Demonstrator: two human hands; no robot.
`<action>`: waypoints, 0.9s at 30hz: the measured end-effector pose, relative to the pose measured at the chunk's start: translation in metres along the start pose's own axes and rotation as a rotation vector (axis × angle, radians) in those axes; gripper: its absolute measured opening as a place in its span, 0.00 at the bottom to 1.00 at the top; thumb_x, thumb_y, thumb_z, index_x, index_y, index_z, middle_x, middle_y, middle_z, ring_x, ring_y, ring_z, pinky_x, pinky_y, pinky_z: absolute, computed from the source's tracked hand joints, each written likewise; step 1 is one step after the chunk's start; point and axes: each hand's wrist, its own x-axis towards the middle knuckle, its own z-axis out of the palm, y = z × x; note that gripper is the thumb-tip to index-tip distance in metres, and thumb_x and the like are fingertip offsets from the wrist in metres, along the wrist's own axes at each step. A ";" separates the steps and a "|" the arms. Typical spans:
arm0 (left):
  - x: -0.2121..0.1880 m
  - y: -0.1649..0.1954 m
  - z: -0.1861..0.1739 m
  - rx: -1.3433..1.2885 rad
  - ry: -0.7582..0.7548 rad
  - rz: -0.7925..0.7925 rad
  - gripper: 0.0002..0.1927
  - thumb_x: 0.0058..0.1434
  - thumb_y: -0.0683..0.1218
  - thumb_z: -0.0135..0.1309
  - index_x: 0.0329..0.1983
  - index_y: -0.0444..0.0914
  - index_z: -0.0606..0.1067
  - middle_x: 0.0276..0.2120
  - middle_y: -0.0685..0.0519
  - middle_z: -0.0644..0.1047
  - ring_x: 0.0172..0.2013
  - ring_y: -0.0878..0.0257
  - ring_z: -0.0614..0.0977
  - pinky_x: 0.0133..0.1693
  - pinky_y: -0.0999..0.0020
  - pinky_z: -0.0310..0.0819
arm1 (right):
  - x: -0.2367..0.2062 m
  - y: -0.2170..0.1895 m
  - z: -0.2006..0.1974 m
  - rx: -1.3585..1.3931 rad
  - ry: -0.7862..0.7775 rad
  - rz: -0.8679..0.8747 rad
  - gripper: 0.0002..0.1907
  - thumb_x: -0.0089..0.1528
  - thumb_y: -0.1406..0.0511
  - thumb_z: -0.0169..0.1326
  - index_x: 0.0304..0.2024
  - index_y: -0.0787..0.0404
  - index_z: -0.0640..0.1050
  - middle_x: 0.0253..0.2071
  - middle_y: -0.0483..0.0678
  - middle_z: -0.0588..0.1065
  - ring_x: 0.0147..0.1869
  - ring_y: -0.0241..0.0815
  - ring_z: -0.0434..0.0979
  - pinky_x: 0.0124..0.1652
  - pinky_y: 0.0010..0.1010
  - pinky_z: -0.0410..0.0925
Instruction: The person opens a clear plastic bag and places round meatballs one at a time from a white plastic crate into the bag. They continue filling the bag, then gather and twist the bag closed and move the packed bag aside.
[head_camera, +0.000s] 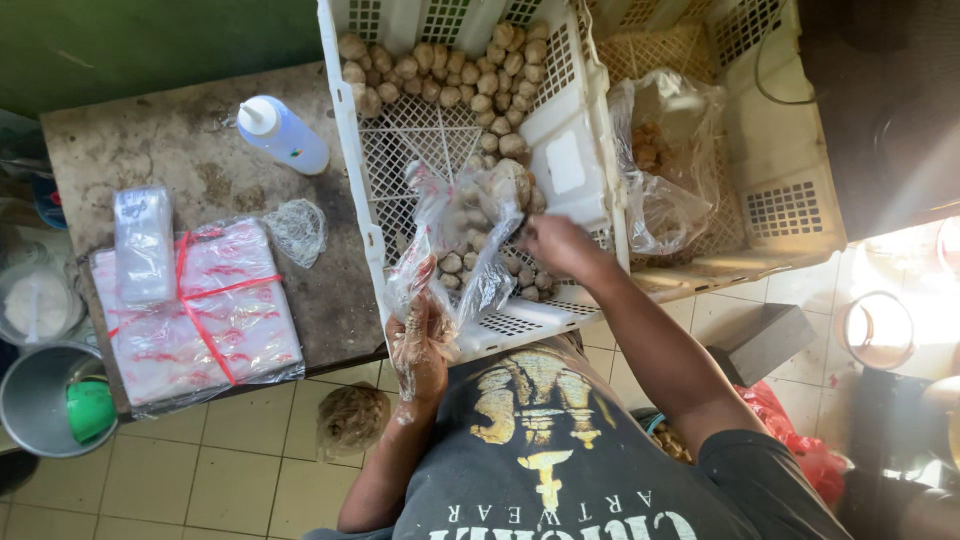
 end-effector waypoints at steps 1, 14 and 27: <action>0.000 -0.003 0.000 -0.006 -0.025 0.013 0.12 0.71 0.48 0.55 0.51 0.36 0.79 0.30 0.59 0.72 0.29 0.72 0.68 0.32 0.74 0.60 | 0.008 0.011 0.009 -0.010 0.008 -0.099 0.24 0.64 0.59 0.57 0.59 0.62 0.72 0.53 0.63 0.78 0.52 0.57 0.81 0.53 0.43 0.72; -0.001 -0.010 -0.004 0.089 -0.020 -0.009 0.11 0.73 0.48 0.53 0.41 0.35 0.75 0.30 0.58 0.71 0.31 0.72 0.67 0.33 0.73 0.60 | 0.011 0.031 0.040 -0.271 -0.299 -0.530 0.27 0.61 0.61 0.57 0.64 0.54 0.71 0.58 0.59 0.72 0.61 0.61 0.72 0.59 0.47 0.66; 0.002 0.010 -0.004 0.009 -0.043 -0.121 0.14 0.73 0.49 0.52 0.54 0.35 0.75 0.34 0.60 0.73 0.31 0.72 0.69 0.33 0.73 0.63 | -0.006 0.067 0.021 0.127 -0.121 -0.487 0.12 0.65 0.63 0.57 0.49 0.56 0.73 0.64 0.55 0.70 0.55 0.50 0.74 0.48 0.48 0.69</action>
